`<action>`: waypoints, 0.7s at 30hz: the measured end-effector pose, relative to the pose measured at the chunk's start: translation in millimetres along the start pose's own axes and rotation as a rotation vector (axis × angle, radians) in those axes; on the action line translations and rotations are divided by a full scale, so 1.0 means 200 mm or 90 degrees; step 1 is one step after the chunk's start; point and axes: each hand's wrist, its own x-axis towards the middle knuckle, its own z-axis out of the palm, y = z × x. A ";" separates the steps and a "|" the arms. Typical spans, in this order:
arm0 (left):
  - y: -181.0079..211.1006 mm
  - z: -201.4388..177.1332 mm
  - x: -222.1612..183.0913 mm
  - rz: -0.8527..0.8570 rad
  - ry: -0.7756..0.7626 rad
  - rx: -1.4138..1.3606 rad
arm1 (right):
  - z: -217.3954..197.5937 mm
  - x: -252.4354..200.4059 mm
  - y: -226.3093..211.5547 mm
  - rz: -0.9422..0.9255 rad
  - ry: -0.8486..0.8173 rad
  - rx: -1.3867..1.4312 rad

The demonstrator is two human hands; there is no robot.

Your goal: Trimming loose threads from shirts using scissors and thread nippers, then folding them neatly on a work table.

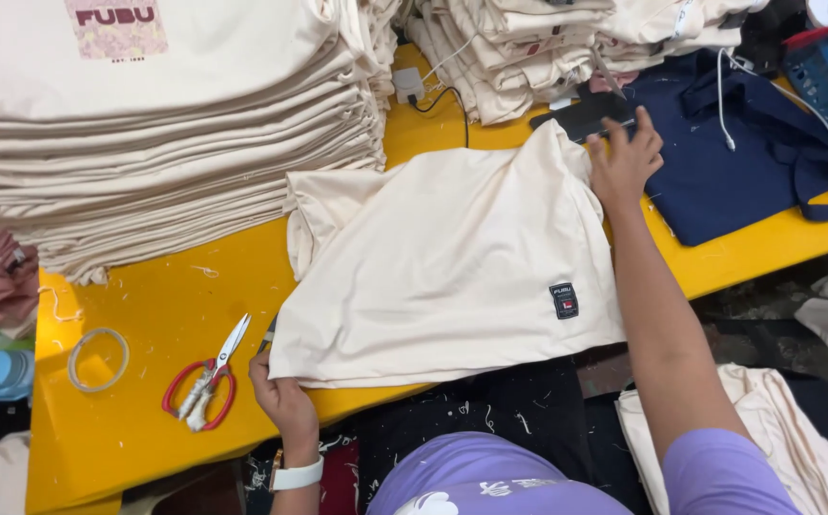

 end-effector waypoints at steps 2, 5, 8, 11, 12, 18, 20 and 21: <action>0.03 -0.02 0.00 -0.004 0.017 -0.011 | -0.05 -0.09 0.03 -0.026 0.032 0.090; 0.04 -0.01 0.01 -0.003 0.060 -0.051 | -0.42 -0.32 -0.03 -0.100 -0.031 0.182; 0.08 0.01 0.02 -0.006 0.085 -0.078 | -0.87 -0.62 -0.16 -0.135 -0.279 0.232; 0.08 0.02 0.03 -0.008 0.085 -0.088 | -1.02 -0.90 -0.17 -0.080 -0.489 0.186; 0.07 0.01 0.03 0.000 0.083 -0.089 | -1.02 -0.99 -0.15 -0.026 -0.552 0.097; 0.02 -0.03 0.05 -0.055 0.082 -0.209 | -0.98 -1.11 -0.16 -0.097 -0.171 0.288; 0.02 -0.07 0.06 -0.120 0.053 -0.266 | -0.95 -1.10 -0.16 -0.125 -0.110 0.186; 0.01 -0.09 0.07 -0.187 0.026 -0.326 | -0.94 -1.09 -0.16 -0.155 -0.048 0.080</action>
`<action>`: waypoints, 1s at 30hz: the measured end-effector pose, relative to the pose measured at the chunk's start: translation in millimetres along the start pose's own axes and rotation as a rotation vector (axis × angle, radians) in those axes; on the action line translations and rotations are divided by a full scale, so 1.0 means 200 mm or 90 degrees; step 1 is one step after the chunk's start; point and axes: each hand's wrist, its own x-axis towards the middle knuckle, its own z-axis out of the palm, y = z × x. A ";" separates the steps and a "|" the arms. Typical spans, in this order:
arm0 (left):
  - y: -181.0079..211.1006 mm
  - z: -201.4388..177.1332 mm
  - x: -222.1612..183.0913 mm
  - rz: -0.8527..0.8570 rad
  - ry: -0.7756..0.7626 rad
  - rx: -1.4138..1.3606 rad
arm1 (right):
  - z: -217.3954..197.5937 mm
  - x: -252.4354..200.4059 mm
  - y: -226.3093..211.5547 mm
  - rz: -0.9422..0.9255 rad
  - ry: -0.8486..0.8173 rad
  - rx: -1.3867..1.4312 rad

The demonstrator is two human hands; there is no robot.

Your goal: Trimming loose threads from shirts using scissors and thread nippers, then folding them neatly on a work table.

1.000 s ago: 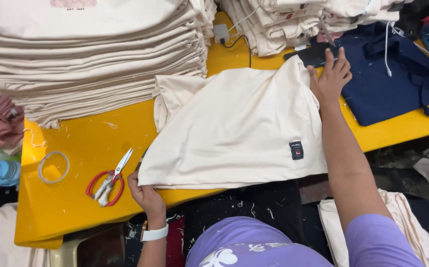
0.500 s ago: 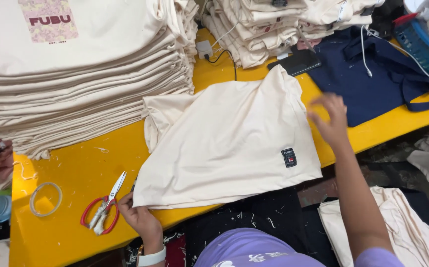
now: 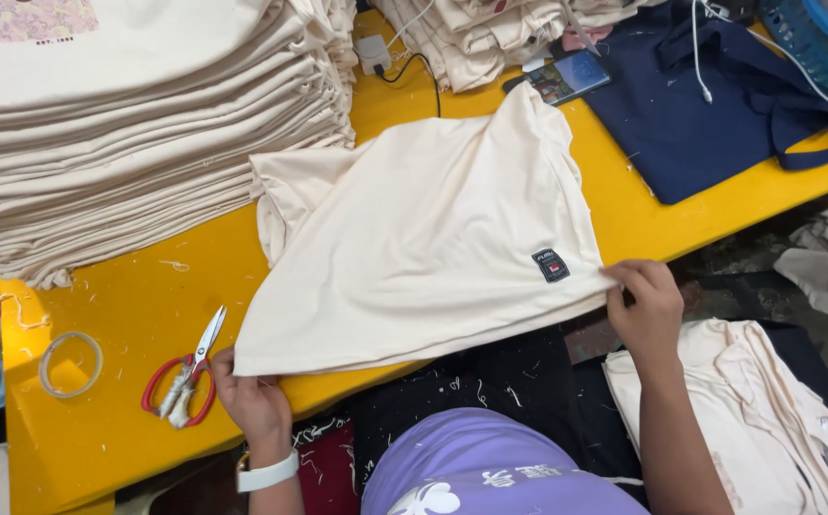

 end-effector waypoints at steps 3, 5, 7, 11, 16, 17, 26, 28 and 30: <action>0.06 -0.11 0.07 -0.210 -0.173 -0.018 | 0.09 -0.05 0.14 0.398 -0.023 0.368; 0.10 -0.13 0.12 -0.223 -0.213 -0.031 | 0.05 -0.03 0.20 0.487 -0.031 0.811; 0.16 -0.12 0.14 -0.247 -0.250 -0.036 | 0.06 -0.09 0.26 0.564 -0.034 1.257; 0.22 -0.06 0.21 -0.289 -0.165 -0.235 | 0.09 -0.11 0.21 0.620 0.143 1.298; 0.11 -0.12 0.36 -0.204 -0.170 -0.448 | 0.08 -0.06 0.05 0.596 0.193 1.360; 0.12 -0.10 0.35 -0.193 -0.166 -0.444 | 0.07 -0.04 0.00 0.597 0.203 1.375; 0.24 0.06 0.24 -0.189 -0.195 -0.479 | 0.05 -0.01 -0.04 0.612 0.236 1.417; 0.23 0.08 0.23 -0.184 -0.189 -0.487 | 0.04 0.00 -0.03 0.538 0.179 1.443; 0.22 0.11 0.21 -0.172 -0.238 -0.487 | 0.02 0.02 -0.02 0.452 0.166 1.467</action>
